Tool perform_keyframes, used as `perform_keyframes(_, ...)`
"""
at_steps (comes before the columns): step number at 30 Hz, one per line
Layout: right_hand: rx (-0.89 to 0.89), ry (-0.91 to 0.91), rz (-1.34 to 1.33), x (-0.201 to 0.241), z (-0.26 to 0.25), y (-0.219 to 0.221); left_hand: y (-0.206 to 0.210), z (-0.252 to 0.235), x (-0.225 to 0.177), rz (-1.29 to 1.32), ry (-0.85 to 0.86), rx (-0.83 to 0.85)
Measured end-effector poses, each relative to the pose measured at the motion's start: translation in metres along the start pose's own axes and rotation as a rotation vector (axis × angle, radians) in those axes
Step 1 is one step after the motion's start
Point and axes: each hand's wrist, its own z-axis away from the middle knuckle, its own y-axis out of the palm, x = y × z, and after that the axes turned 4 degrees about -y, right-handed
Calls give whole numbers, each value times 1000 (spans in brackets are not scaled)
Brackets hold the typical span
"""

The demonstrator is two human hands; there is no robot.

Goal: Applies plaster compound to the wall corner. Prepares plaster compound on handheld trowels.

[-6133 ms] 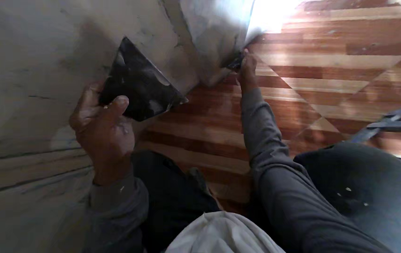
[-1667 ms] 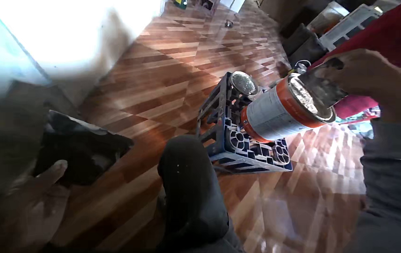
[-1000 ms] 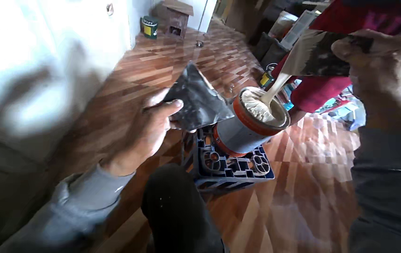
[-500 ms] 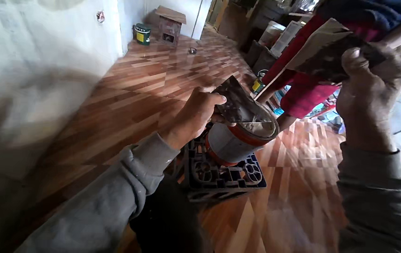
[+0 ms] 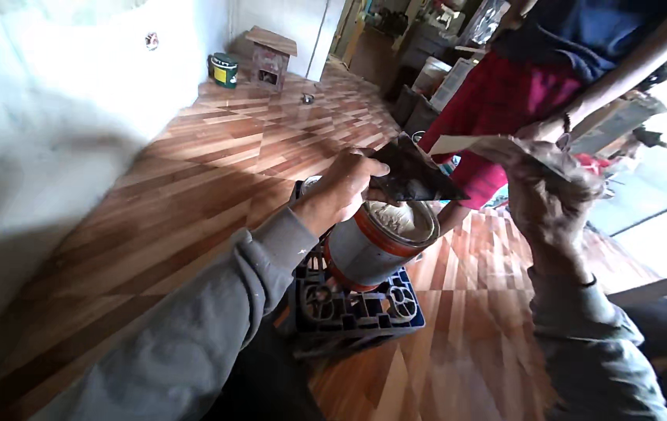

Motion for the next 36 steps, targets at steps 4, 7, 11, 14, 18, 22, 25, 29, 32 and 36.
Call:
perform_keyframes(4, 101, -177, 23, 9, 3, 4, -4, 5, 5, 15, 24, 105)
perform_keyframes(7, 130, -196, 60, 2, 12, 9, 7, 12, 10, 22, 23, 129)
perform_keyframes(11, 102, -192, 172, -9, 28, 21, 18, 18, 12, 66, 69, 102)
perform_keyframes(14, 54, -170, 269, -8, 35, 33, 13, 24, 19, 77, 178, 43)
perform_keyframes(18, 16, -113, 330, -1, 38, 45, 6, 29, 23, 80, 304, 10)
perform_keyframes(22, 25, -62, 400, 4, 43, 47, 2, 35, 21, 24, 378, -42)
perform_keyframes(25, 136, 48, 498, 9, 46, 48, -6, 45, 13, 71, 422, -48)
perform_keyframes(29, 70, 431, 333, 12, 40, 59, -22, 75, -21, 90, 517, -152)
perform_keyframes(32, -250, 642, -139, 16, 23, 67, -56, 105, -24, 67, 519, -286)
perform_keyframes(36, -555, 767, -523, 47, -6, 88, -87, 149, -7, 106, 416, -383)
